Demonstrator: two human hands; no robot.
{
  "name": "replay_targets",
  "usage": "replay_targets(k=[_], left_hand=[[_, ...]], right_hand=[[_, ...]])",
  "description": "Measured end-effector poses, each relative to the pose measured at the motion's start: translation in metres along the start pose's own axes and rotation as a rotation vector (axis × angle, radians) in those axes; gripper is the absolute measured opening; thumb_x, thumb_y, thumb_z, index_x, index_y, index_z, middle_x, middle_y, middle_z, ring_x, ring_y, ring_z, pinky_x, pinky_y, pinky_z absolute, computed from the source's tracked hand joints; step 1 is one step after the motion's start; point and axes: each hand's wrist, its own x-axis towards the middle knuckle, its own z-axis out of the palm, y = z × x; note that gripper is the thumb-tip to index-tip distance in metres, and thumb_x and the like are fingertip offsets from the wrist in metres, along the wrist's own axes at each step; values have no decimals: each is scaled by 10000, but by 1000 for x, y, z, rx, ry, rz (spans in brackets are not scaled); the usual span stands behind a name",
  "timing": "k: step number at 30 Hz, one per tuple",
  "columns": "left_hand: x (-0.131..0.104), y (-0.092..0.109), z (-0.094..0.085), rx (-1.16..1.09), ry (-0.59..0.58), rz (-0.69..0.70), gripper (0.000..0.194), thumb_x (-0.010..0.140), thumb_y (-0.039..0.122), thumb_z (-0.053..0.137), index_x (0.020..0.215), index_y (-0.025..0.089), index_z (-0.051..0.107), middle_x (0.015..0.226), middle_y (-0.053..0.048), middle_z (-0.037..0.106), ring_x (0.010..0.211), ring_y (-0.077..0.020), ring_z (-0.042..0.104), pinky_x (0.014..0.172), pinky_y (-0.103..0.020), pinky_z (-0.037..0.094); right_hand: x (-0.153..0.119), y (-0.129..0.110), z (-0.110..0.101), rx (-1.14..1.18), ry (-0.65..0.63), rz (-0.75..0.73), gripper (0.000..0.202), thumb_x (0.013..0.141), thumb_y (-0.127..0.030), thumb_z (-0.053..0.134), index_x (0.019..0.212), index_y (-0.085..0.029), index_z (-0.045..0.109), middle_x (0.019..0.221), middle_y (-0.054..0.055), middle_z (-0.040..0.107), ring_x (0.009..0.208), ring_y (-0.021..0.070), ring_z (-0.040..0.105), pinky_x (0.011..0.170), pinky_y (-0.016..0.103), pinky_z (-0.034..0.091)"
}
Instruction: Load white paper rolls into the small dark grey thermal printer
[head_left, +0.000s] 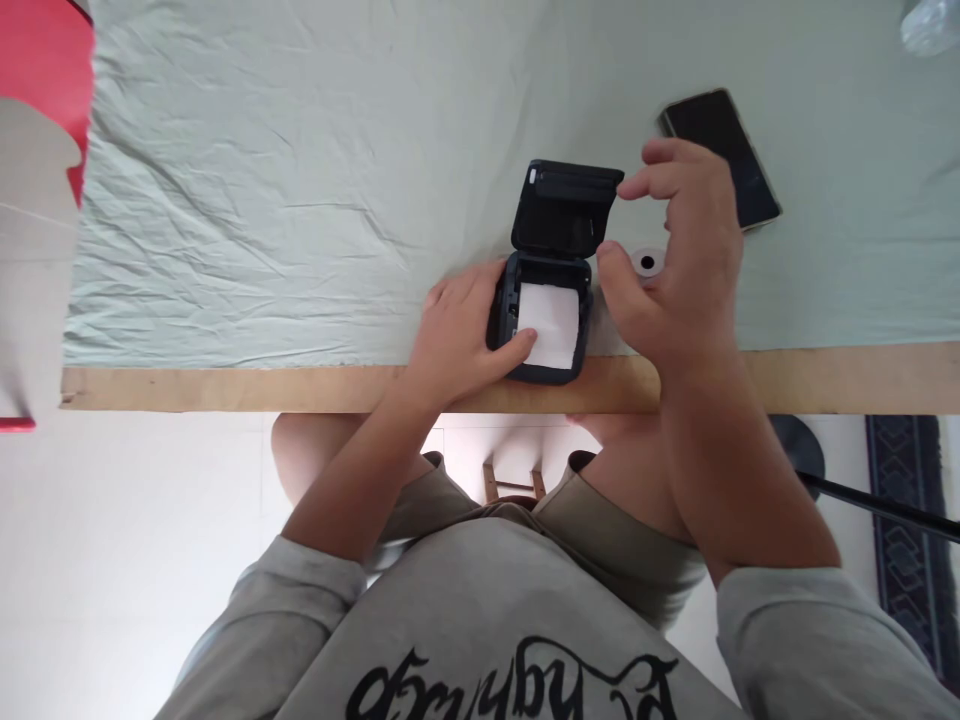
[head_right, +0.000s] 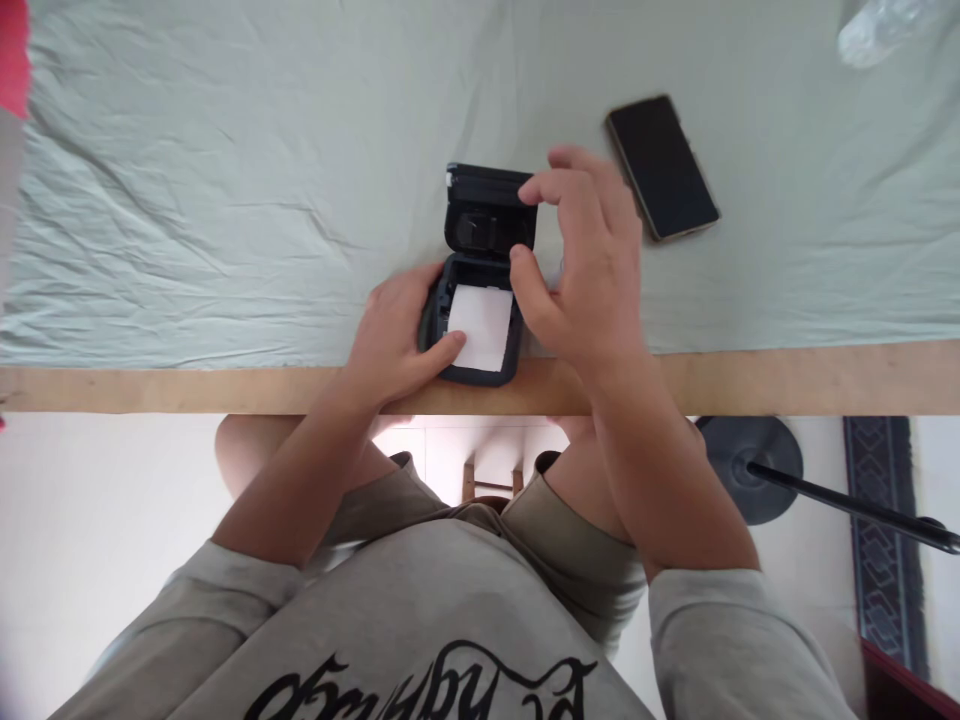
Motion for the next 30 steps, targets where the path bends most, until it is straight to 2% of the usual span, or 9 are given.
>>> replay_targets(k=[3, 7, 10, 13, 15, 17, 22, 27, 30], left_hand=[[0, 1, 1, 4, 1, -4, 688, 893, 512, 611, 1481, 185, 465, 1465, -170, 609, 1376, -397, 550, 1176, -555, 363], [0, 1, 2, 0, 18, -2, 662, 887, 511, 612, 1467, 222, 474, 1459, -147, 619, 1363, -388, 554, 1169, -548, 367], [0, 0, 2, 2, 22, 3, 639, 886, 506, 604, 1450, 231, 483, 1435, -139, 635, 1357, -375, 558, 1168, -530, 369], [0, 1, 2, 10, 19, 1, 634, 886, 504, 587, 1437, 208, 487, 1421, -148, 639, 1350, -375, 562, 1167, -531, 369], [0, 2, 2, 19, 12, -8, 636, 891, 499, 568, 1437, 183, 486, 1416, -159, 638, 1344, -372, 569, 1170, -530, 365], [0, 3, 2, 28, 9, -19, 634, 899, 494, 556, 1437, 166, 488, 1411, -167, 640, 1343, -364, 575, 1176, -514, 358], [-1, 1, 3, 31, 23, -9, 631, 909, 524, 566, 1438, 189, 488, 1430, -162, 636, 1355, -364, 573, 1168, -512, 367], [1, -3, 5, -42, 68, 4, 535, 970, 511, 523, 1398, 190, 538, 1384, -149, 671, 1313, -343, 609, 1149, -503, 403], [5, -2, 5, -147, 111, -38, 403, 1050, 463, 411, 1315, 230, 607, 1314, -103, 715, 1245, -287, 652, 1082, -449, 474]], right_hand=[[-2, -3, 3, 4, -57, 33, 390, 847, -184, 606, 1222, -278, 547, 1418, 133, 637, 1376, 338, 557, 1072, 602, 467], [-3, -5, 2, 3, -58, 47, 350, 895, -237, 599, 1236, -289, 538, 1359, 125, 665, 1310, 341, 588, 1060, 599, 469], [-2, -3, -1, 71, 16, 13, 316, 890, -249, 598, 1203, -254, 562, 1206, 119, 705, 1163, 300, 660, 1024, 533, 500], [-3, -3, -4, 197, 187, 52, 280, 916, -293, 574, 1195, -261, 575, 1153, 86, 678, 1016, 234, 684, 847, 415, 542], [-4, -5, -6, 303, 311, 91, 231, 951, -381, 576, 1157, -276, 586, 1089, 58, 638, 897, 201, 663, 713, 358, 509], [-7, -9, -10, 387, 315, 137, 173, 980, -433, 583, 1014, -266, 613, 919, 28, 593, 754, 167, 608, 658, 333, 463], [-14, -20, -17, 473, 25, 304, 431, 1000, -347, 581, 594, -221, 515, 545, -27, 468, 516, 105, 421, 536, 292, 331], [-24, -19, -10, 608, -405, 634, 611, 991, -557, 560, 484, -218, 514, 433, -26, 448, 423, 95, 403, 466, 282, 298], [-29, -16, -6, 564, -533, 740, 656, 971, -608, 575, 448, -217, 506, 419, -11, 472, 399, 96, 415, 462, 294, 306]])
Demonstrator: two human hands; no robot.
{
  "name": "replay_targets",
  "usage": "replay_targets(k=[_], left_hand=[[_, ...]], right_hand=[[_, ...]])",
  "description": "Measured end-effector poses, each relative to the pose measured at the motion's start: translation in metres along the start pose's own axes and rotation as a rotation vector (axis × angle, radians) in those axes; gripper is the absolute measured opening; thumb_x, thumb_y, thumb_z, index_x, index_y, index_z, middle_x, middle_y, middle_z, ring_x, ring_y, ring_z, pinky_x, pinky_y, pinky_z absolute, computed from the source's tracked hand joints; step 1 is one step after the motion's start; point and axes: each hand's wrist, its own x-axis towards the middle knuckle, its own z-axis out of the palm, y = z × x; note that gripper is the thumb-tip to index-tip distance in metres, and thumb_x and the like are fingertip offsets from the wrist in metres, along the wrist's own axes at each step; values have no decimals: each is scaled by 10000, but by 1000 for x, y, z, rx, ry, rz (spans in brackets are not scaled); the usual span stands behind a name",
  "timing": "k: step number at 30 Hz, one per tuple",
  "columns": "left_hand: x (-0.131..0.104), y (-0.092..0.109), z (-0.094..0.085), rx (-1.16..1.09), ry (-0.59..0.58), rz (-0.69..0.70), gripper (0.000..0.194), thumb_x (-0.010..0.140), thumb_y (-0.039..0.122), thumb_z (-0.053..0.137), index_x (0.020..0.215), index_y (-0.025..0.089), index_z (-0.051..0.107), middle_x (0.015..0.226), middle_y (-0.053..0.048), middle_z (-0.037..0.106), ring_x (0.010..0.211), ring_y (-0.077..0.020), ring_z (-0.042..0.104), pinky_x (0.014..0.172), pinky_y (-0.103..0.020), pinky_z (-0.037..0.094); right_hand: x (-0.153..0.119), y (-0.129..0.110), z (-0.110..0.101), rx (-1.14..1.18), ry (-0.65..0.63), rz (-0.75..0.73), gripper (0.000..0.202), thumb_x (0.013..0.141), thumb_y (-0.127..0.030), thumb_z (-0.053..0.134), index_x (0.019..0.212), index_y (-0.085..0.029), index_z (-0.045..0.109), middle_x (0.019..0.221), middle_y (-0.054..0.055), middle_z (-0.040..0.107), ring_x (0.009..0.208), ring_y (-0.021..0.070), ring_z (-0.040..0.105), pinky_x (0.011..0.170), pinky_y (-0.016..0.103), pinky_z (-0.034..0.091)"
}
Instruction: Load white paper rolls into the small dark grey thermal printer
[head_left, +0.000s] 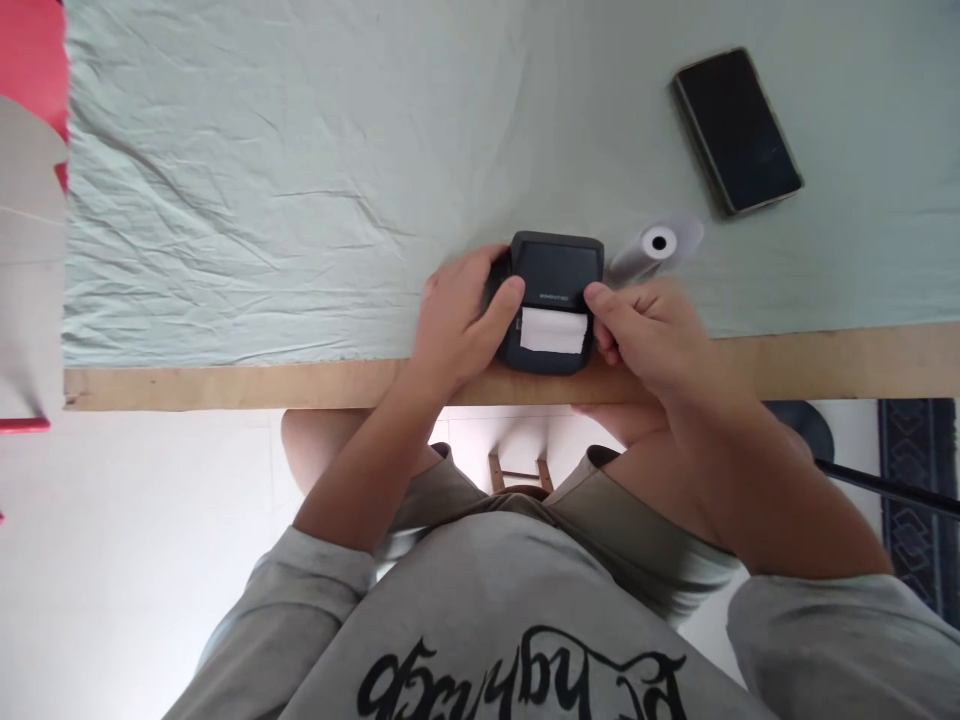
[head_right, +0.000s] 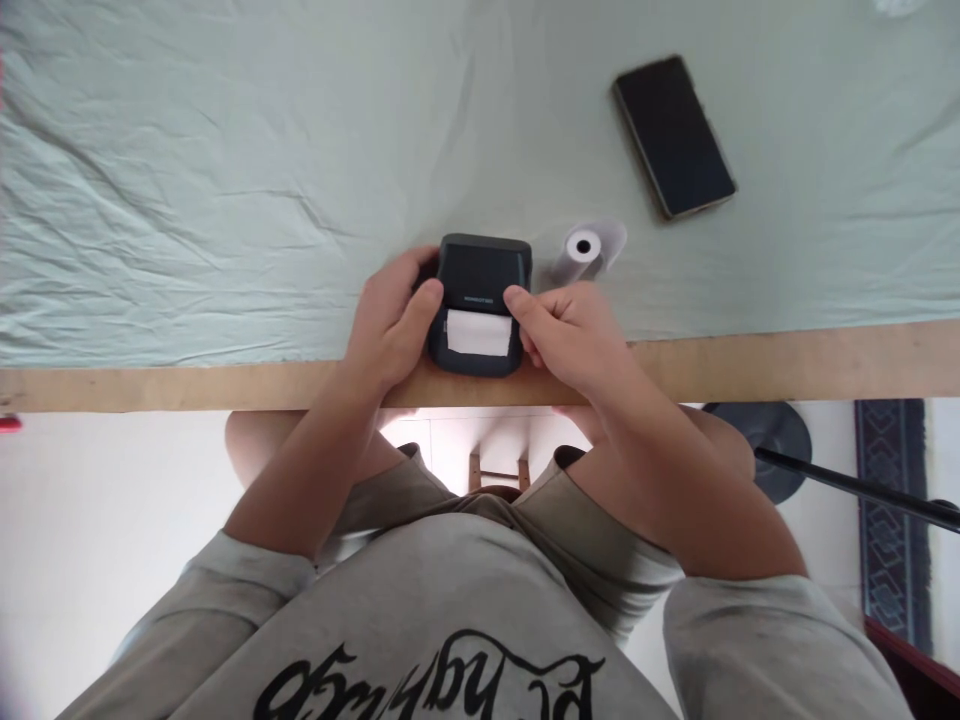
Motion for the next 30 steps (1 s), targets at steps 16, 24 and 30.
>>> replay_targets(k=[16, 24, 30], left_hand=[[5, 1, 0, -82, 32, -71, 329, 994, 432, 598, 1237, 220, 663, 1253, -75, 747, 1203, -263, 688, 1075, -414, 519], [2, -7, 3, -93, 92, -19, 381, 1029, 546, 517, 1222, 243, 643, 1219, -77, 746, 1174, -257, 690, 1060, -423, 524], [-4, -21, -11, -234, 238, -48, 343, 932, 597, 676, 962, 258, 631, 928, -17, 720, 881, -186, 721, 789, -333, 595]], right_hand=[[3, -15, -11, -198, -130, 104, 674, 1019, -349, 575, 365, -219, 475, 384, -7, 471, 398, 86, 394, 529, 321, 309], [9, -10, -15, -171, -158, 130, 641, 1000, -425, 608, 412, -206, 482, 429, -8, 506, 424, 83, 412, 527, 312, 296], [10, -4, -15, -34, -152, 208, 616, 1005, -483, 571, 463, -200, 496, 433, -11, 497, 410, 78, 410, 500, 285, 316]])
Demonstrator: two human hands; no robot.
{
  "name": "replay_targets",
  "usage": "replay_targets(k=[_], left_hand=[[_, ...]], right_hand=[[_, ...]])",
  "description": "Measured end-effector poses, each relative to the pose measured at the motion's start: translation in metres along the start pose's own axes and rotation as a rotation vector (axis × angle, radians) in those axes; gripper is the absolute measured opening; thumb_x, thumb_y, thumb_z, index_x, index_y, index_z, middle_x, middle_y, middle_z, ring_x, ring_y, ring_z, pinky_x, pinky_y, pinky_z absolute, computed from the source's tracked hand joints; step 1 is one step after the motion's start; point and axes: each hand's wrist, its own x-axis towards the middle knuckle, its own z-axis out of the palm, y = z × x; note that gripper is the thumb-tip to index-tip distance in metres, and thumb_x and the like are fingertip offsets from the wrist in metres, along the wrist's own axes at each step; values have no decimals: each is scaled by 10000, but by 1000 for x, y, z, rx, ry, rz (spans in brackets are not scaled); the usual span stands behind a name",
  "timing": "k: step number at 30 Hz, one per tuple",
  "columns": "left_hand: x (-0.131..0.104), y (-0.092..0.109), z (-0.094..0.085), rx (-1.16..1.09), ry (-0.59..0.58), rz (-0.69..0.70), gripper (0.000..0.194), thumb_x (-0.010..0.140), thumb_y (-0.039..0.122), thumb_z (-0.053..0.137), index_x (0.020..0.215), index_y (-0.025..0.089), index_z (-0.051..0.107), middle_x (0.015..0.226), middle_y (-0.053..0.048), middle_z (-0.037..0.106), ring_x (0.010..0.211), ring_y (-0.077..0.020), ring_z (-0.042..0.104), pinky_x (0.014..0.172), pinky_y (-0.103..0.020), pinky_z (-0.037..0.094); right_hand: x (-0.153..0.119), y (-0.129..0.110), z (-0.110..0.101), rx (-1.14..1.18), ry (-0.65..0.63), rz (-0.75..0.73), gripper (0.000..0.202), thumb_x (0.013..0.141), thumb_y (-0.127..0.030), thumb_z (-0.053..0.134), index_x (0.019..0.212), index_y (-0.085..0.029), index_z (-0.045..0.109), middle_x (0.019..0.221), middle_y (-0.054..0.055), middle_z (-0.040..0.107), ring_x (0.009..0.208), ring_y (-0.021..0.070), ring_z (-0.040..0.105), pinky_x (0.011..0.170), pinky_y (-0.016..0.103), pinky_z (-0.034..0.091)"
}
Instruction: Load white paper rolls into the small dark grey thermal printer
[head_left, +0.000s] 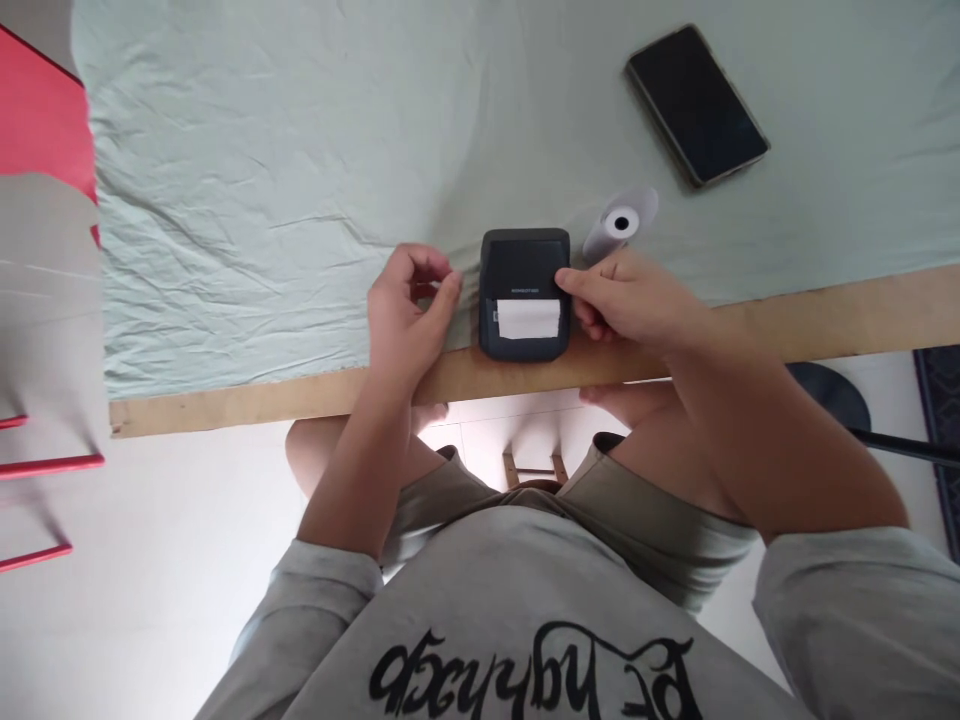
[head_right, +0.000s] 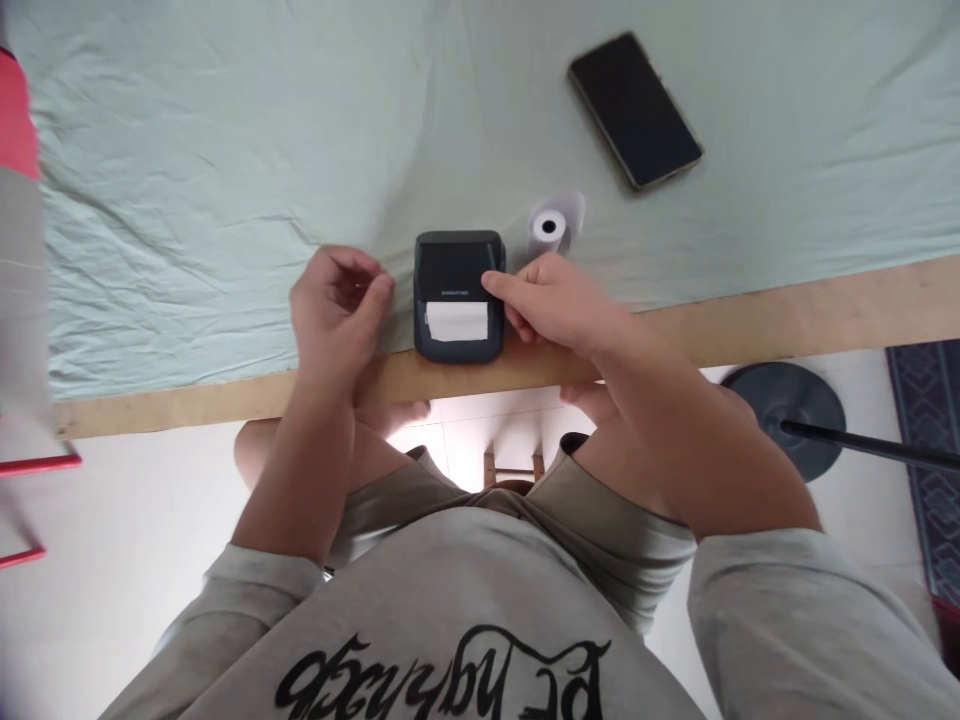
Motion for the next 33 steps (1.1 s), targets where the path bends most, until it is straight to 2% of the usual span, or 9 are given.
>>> replay_targets(k=[3, 8, 10, 13, 15, 17, 19, 24, 33], left_hand=[[-8, 4, -13, 29, -68, -33, 327, 950, 547, 653, 862, 233, 673, 719, 16, 683, 600, -140, 649, 589, -288, 537], [-28, 15, -24, 264, -150, -10, 435, 990, 509, 581, 657, 234, 640, 590, 10, 665, 553, -154, 621, 560, -305, 497], [-35, 17, -25, 307, -176, 37, 361, 1019, 480, 531, 804, 245, 703, 722, -5, 742, 679, -176, 695, 650, -319, 550], [-41, 17, -22, 353, -239, 122, 339, 1038, 447, 464, 1172, 235, 693, 1143, -59, 783, 1066, -241, 730, 947, -407, 582], [-43, 18, -20, 376, -352, 144, 565, 992, 590, 512, 1414, 219, 567, 1442, -97, 651, 1322, -320, 618, 1114, -501, 515], [-42, 19, -17, 396, -443, 129, 822, 909, 756, 546, 1540, 240, 441, 1572, -97, 533, 1434, -382, 518, 1183, -557, 458], [-40, 20, -15, 409, -470, 112, 914, 876, 830, 528, 1574, 257, 389, 1598, -102, 501, 1461, -406, 488, 1199, -577, 436], [-35, 17, -11, 428, -453, 127, 952, 886, 831, 532, 1583, 205, 361, 1583, -157, 507, 1466, -399, 481, 1189, -547, 425], [-31, 9, -3, 509, -412, 181, 1143, 768, 875, 631, 1620, 182, 314, 1604, -224, 466, 1462, -433, 463, 1176, -527, 375]], right_hand=[[0, 1, 2, 51, 11, -6, 640, 1026, -488, 525, 456, -196, 506, 417, -8, 489, 400, 76, 406, 485, 272, 319], [1, 5, 3, 92, 23, -31, 655, 1039, -492, 503, 455, -197, 516, 403, 1, 496, 389, 78, 413, 461, 268, 310], [1, 6, 4, 104, 27, -43, 657, 1032, -528, 510, 463, -200, 520, 403, 3, 499, 387, 81, 418, 458, 272, 314], [1, 4, 5, 98, 45, -37, 666, 1030, -542, 514, 458, -201, 519, 401, 2, 498, 383, 80, 415, 454, 271, 315], [1, 1, 6, 87, 53, -21, 671, 1042, -499, 511, 442, -197, 513, 394, -1, 490, 378, 74, 409, 452, 264, 314], [0, -2, 6, 85, 52, -7, 675, 1051, -470, 504, 434, -195, 508, 389, -4, 486, 374, 69, 408, 449, 258, 312], [0, -3, 6, 88, 51, -3, 674, 1054, -467, 500, 438, -195, 510, 392, -6, 489, 376, 69, 416, 450, 255, 315], [0, -1, 6, 94, 51, -17, 652, 1053, -456, 514, 457, -192, 519, 403, -8, 502, 388, 71, 446, 467, 254, 334], [0, -1, 7, 156, 33, -10, 676, 1070, -497, 447, 471, -191, 514, 421, -15, 501, 382, 57, 443, 468, 248, 352]])
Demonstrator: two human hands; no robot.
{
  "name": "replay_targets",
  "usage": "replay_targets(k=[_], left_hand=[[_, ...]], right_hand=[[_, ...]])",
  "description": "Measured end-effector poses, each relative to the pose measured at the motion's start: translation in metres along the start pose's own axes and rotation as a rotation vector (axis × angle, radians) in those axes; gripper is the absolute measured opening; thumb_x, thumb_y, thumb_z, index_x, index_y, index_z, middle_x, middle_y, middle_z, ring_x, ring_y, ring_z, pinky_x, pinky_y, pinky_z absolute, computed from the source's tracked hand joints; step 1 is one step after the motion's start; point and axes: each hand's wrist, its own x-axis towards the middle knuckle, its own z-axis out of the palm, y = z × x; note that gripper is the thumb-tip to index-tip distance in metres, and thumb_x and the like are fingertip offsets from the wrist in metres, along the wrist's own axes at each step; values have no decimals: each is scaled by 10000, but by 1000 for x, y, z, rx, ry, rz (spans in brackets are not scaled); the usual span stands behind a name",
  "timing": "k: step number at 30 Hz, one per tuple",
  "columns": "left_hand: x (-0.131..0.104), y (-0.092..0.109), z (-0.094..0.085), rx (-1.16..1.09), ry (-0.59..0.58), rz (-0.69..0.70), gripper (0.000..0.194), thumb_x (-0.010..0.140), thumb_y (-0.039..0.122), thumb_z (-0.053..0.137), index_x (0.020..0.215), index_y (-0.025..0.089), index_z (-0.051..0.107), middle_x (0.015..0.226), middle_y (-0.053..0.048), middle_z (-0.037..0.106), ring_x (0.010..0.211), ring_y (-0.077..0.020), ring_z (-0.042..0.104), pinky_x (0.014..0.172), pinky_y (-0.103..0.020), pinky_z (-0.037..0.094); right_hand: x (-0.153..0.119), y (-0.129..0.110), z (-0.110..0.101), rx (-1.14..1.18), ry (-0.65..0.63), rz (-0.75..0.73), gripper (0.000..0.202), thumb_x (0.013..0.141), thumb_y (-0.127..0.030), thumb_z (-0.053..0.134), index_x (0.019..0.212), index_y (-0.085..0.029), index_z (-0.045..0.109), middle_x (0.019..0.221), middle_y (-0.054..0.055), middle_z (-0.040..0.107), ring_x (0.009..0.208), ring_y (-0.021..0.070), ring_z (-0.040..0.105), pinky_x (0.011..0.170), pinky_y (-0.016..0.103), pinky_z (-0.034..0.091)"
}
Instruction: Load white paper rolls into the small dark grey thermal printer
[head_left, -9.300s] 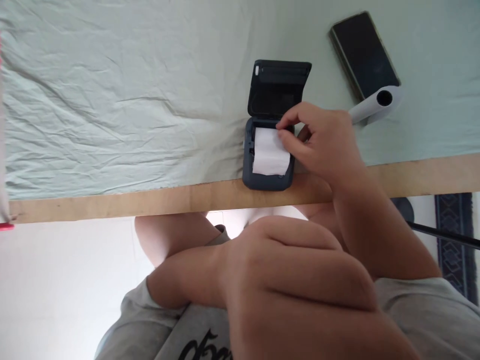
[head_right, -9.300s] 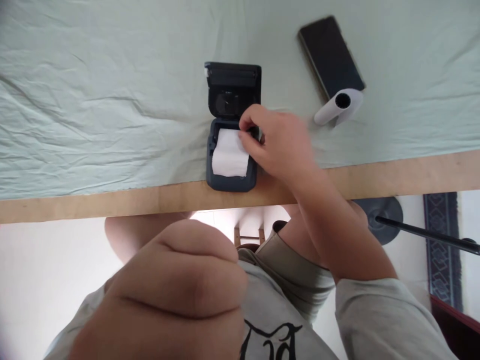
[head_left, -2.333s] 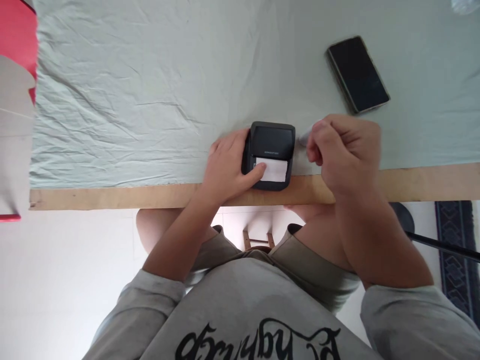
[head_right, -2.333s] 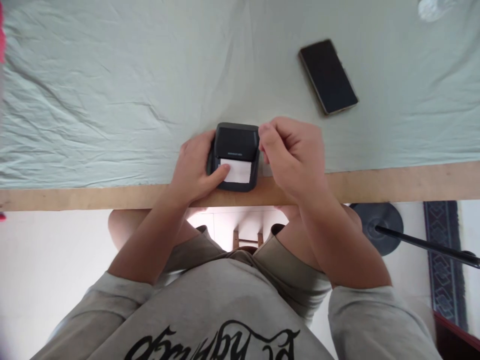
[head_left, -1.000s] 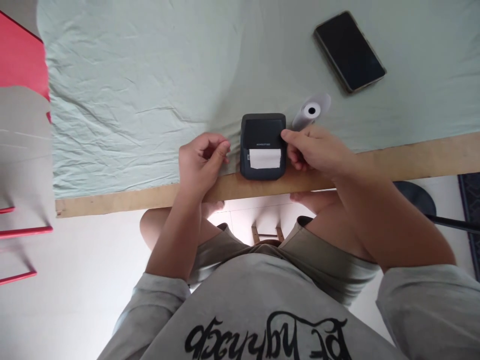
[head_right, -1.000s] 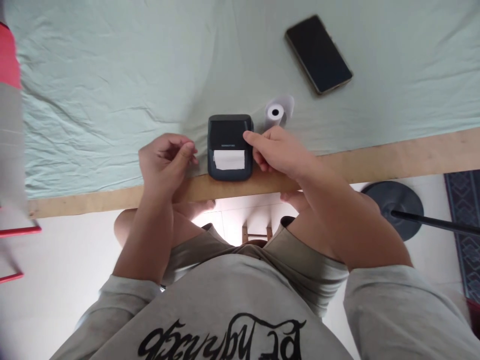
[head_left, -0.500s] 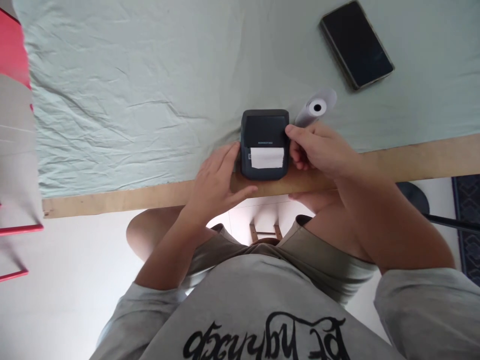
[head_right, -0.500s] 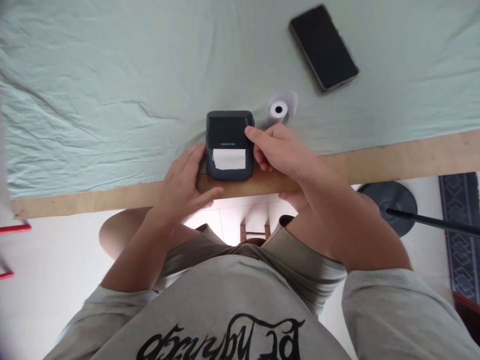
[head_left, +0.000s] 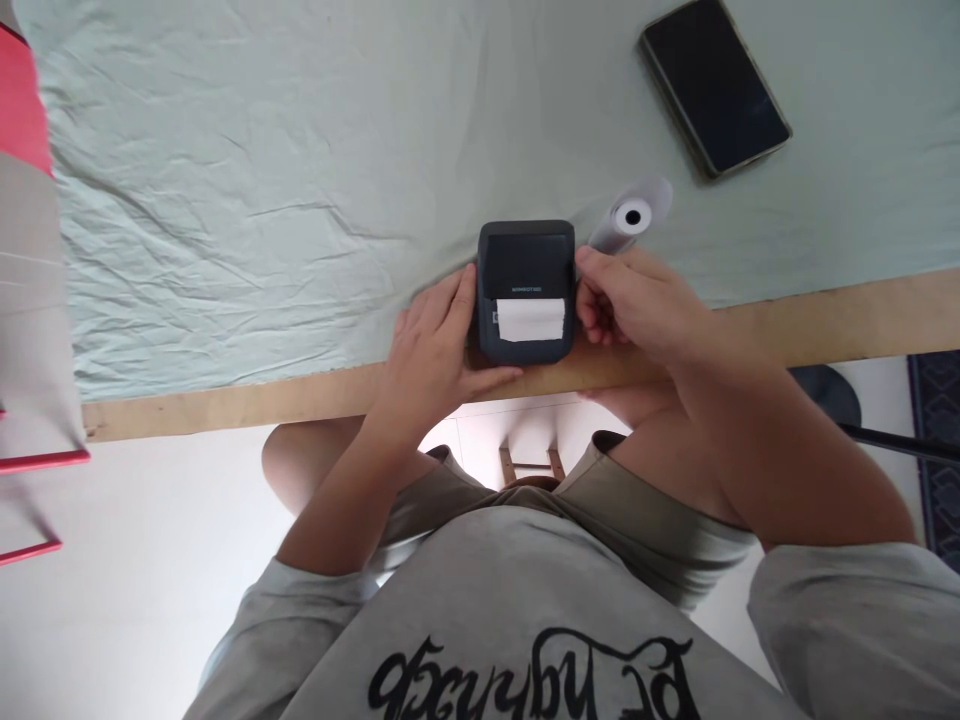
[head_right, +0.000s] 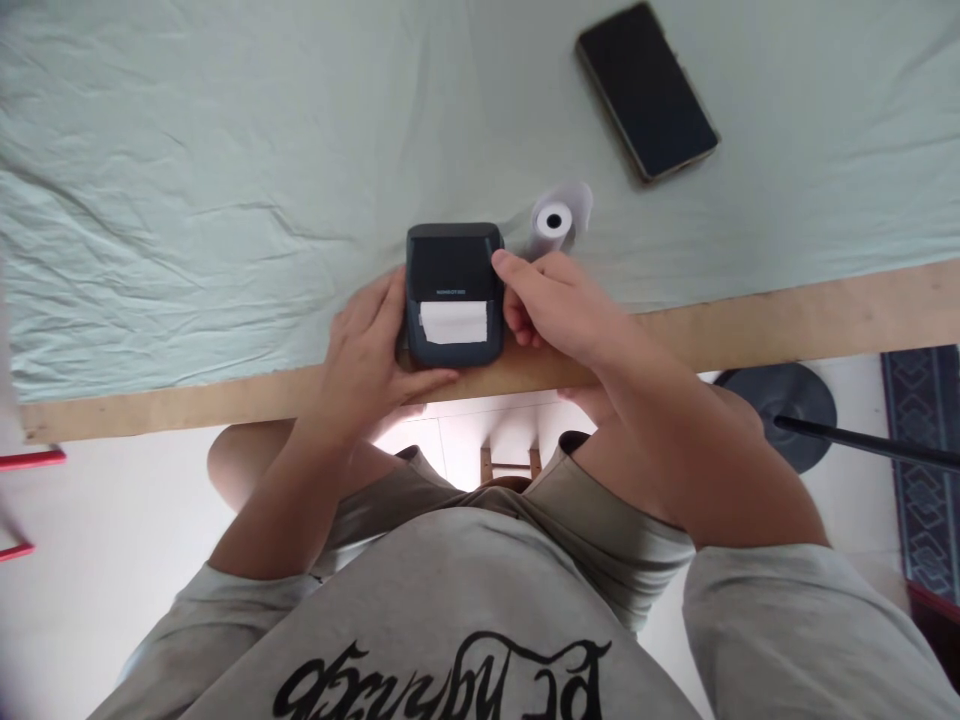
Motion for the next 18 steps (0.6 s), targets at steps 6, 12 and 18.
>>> replay_targets(k=[6, 12, 18], left_hand=[[3, -1, 0, -30, 15, 16, 1111, 751, 884, 632, 1603, 222, 366, 1587, -201, 503, 1488, -406, 456, 1234, -518, 322], [3, -4, -1, -35, -1, 15, 1110, 744, 866, 663, 1609, 235, 368, 1598, -182, 507, 1485, -381, 475, 1234, -510, 325], [2, 2, -6, -15, -31, -19, 1035, 771, 789, 723, 1603, 274, 386, 1600, -151, 513, 1463, -376, 498, 1189, -506, 375]], right_hand=[[0, 2, 0, -18, 30, 34, 640, 1060, -500, 477, 499, -195, 522, 455, -3, 532, 412, 67, 475, 458, 253, 353], [2, 6, 1, -22, -17, 16, 641, 1028, -603, 481, 523, -208, 493, 495, 12, 579, 437, 93, 544, 446, 250, 380], [1, 22, 1, -79, -9, -96, 652, 965, -711, 510, 541, -216, 514, 521, 20, 599, 468, 111, 538, 486, 276, 398]])
